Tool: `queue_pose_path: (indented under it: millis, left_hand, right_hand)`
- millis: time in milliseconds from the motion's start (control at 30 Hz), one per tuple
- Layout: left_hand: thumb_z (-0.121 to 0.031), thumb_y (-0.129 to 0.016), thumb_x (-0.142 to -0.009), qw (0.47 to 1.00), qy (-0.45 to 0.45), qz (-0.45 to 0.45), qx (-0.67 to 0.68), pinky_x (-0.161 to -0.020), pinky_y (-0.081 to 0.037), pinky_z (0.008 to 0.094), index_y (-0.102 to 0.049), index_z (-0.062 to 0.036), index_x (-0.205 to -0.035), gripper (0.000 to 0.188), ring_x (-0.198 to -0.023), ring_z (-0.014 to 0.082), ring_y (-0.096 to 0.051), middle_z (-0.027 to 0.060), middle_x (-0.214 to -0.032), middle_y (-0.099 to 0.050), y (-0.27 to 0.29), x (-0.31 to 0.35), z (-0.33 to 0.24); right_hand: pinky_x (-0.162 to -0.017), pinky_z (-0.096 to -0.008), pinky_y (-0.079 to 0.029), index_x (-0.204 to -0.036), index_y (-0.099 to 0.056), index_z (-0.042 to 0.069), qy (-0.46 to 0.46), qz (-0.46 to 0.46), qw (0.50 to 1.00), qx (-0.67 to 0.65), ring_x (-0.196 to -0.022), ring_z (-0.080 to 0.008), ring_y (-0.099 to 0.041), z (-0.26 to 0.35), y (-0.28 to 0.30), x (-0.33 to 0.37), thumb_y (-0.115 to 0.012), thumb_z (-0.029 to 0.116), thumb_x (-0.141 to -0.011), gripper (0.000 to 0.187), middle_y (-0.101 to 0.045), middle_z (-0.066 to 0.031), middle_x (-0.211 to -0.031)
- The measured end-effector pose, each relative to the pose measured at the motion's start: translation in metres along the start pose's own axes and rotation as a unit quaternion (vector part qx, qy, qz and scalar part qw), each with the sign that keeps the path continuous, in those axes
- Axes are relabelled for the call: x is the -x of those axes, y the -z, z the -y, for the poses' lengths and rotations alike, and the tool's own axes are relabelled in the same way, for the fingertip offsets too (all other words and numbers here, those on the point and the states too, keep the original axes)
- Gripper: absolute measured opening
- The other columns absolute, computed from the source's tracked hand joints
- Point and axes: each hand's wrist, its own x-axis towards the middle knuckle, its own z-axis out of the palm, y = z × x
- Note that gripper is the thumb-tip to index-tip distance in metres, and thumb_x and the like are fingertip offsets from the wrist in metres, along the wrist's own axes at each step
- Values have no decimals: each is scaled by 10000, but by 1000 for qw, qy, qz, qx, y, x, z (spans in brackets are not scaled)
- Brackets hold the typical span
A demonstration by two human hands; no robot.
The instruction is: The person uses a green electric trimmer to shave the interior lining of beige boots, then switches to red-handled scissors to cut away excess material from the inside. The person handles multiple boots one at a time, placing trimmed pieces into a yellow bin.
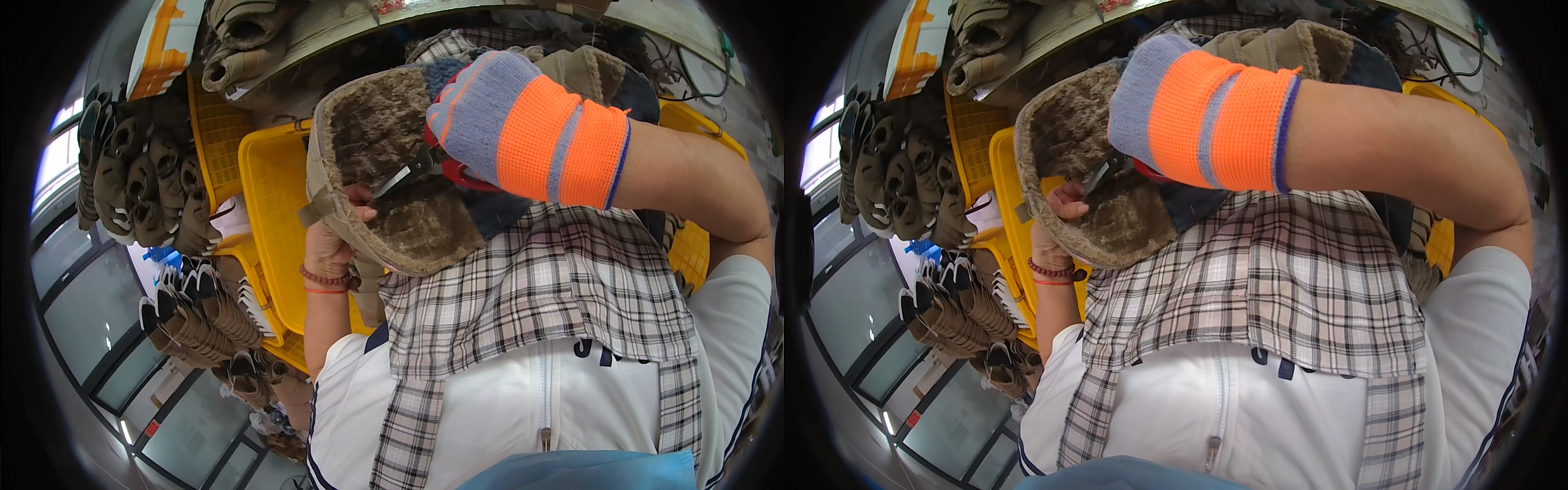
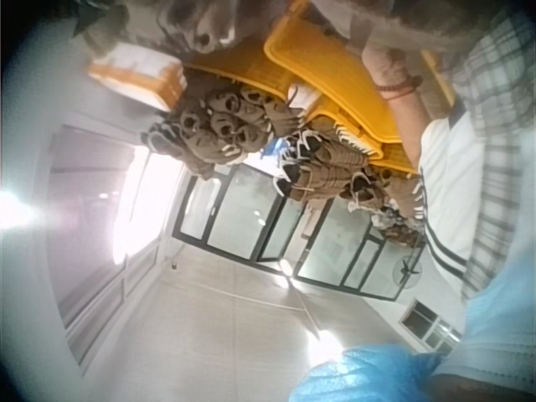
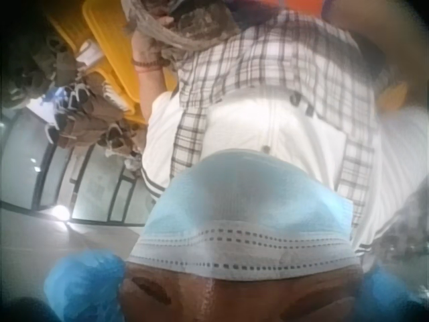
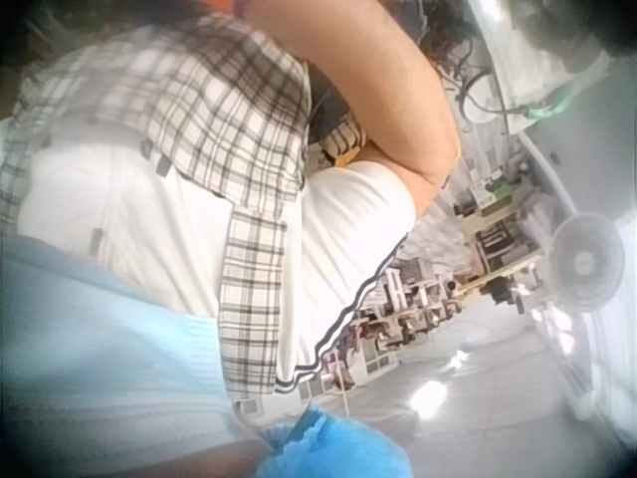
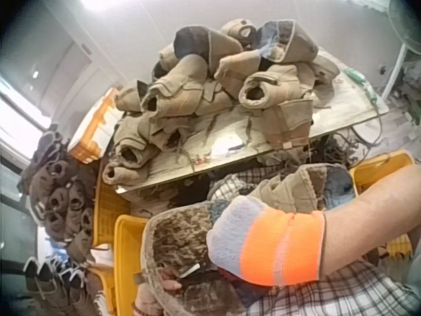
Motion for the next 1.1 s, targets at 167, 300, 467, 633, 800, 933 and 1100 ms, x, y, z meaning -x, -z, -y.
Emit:
queue_pose_path:
  millis: [167,300,467,633,800,933,1100]
  left_hand:
    - [75,-685,-674,999,-21,30,5,-673,-542,258,-599,20,-992,334,-768,159,-633,72,-912,-613,11,3,4]
    - [138,-632,-634,999,-12,18,23,-747,-490,264,-599,26,-996,380,-862,185,-587,75,-924,-614,5,9,-13]
    - [-53,-666,-783,977,-156,137,-42,-831,-526,370,-505,12,-1215,465,-1023,261,-592,145,-1170,-574,-38,7,-60]
    - [-29,-576,-841,894,-294,267,-208,-732,-522,318,-475,17,-1233,408,-921,222,-611,139,-1108,-574,-134,-22,-81]
    - [-69,-510,-904,886,-397,49,-234,-614,-480,252,-569,29,-993,144,-716,138,-591,78,-858,-604,-156,-33,-69]
    - [-232,-469,-952,947,-271,-48,-166,-720,-482,284,-585,13,-936,271,-827,178,-612,96,-920,-633,-30,-52,4]
    - [-268,-484,-948,968,-223,106,-46,-863,-448,321,-561,25,-1101,339,-980,200,-586,102,-1088,-617,-51,-44,40]
  right_hand:
    - [-621,-295,-509,-949,-639,101,-47,-95,994,-41,-716,-205,-644,-12,-1,24,-769,383,-645,434,-637,-75,-757]
    - [-642,-283,-504,-1034,-605,36,-92,-236,932,-259,-688,-175,-617,-25,-5,53,-810,417,-596,615,-627,-114,-775]
    - [-657,-254,-464,-1097,-561,-17,-54,-213,686,-693,-698,-72,-517,6,39,74,-784,188,-714,489,-571,-35,-754]
    - [-689,-249,-465,-1111,-527,-13,-32,-459,758,-463,-775,-76,-520,2,32,81,-722,106,-756,422,-596,-29,-837]
    - [-662,-282,-478,-1022,-572,-8,-105,-582,726,-350,-702,-144,-573,-53,-3,146,-669,123,-785,287,-632,-89,-831]
    - [-707,-271,-460,-1060,-540,-9,-325,-481,741,-337,-723,-141,-561,-56,-64,194,-677,105,-777,334,-608,-89,-793]
    - [-712,-294,-478,-1090,-545,-7,-275,-365,759,-464,-766,-174,-580,-63,-120,153,-684,175,-789,378,-625,-110,-880]
